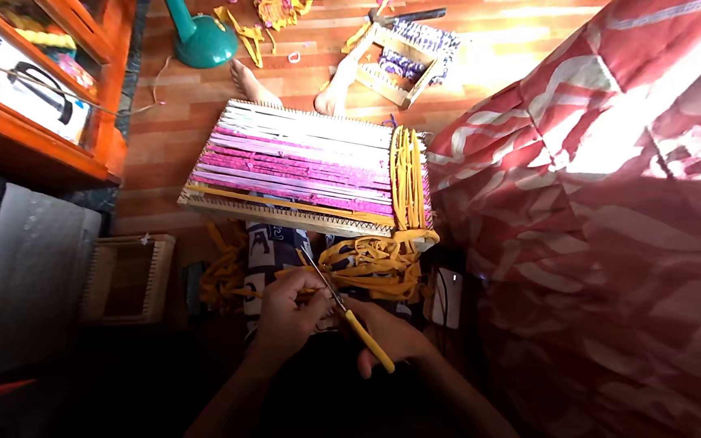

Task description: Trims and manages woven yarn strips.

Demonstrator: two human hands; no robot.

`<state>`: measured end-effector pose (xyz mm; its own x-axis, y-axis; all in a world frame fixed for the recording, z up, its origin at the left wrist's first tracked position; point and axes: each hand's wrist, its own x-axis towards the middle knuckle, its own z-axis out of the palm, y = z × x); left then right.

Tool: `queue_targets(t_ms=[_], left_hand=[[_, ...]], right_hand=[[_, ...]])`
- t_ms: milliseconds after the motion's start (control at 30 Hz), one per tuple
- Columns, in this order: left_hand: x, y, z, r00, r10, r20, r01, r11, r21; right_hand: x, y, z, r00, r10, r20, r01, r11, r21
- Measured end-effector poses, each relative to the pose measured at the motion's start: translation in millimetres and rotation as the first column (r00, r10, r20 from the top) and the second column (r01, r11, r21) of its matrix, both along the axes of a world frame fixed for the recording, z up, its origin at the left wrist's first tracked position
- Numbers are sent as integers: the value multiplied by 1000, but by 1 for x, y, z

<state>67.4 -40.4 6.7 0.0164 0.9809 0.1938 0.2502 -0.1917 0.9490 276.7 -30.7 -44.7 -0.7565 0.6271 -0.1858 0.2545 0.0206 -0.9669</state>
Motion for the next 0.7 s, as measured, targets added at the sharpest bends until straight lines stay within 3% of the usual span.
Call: queue_targets(t_ms=[67, 200, 300, 400, 467, 533, 633, 700], left_hand=[[-1, 0, -1, 1000, -6, 14, 6, 1000, 5], [-11, 7, 0, 999, 32, 40, -32, 999, 3], [-40, 25, -3, 990, 141, -18, -141, 990, 1], [-71, 44, -12, 984, 180, 5, -180, 977, 117], [-83, 53, -7, 979, 195, 56, -201, 966, 161], [-90, 59, -1, 980, 166, 111, -184, 969, 167], [-93, 65, 1, 977, 98, 190, -128, 980, 151], [-91, 66, 1, 969, 33, 245, -64, 991, 118]], right_hand=[[-2, -1, 1, 998, -63, -5, 63, 997, -37], [-1, -5, 0, 927, -359, -108, 354, 933, -66], [21, 3, 3, 896, -443, -19, 443, 894, 65], [48, 9, 14, 895, -372, 245, 277, 895, 349], [57, 10, 16, 899, -261, 352, 101, 905, 414], [53, 10, 26, 826, -97, 555, -58, 965, 255], [36, 7, 28, 680, 88, 728, -133, 991, 4], [33, 0, 28, 698, 46, 715, -160, 983, 94]])
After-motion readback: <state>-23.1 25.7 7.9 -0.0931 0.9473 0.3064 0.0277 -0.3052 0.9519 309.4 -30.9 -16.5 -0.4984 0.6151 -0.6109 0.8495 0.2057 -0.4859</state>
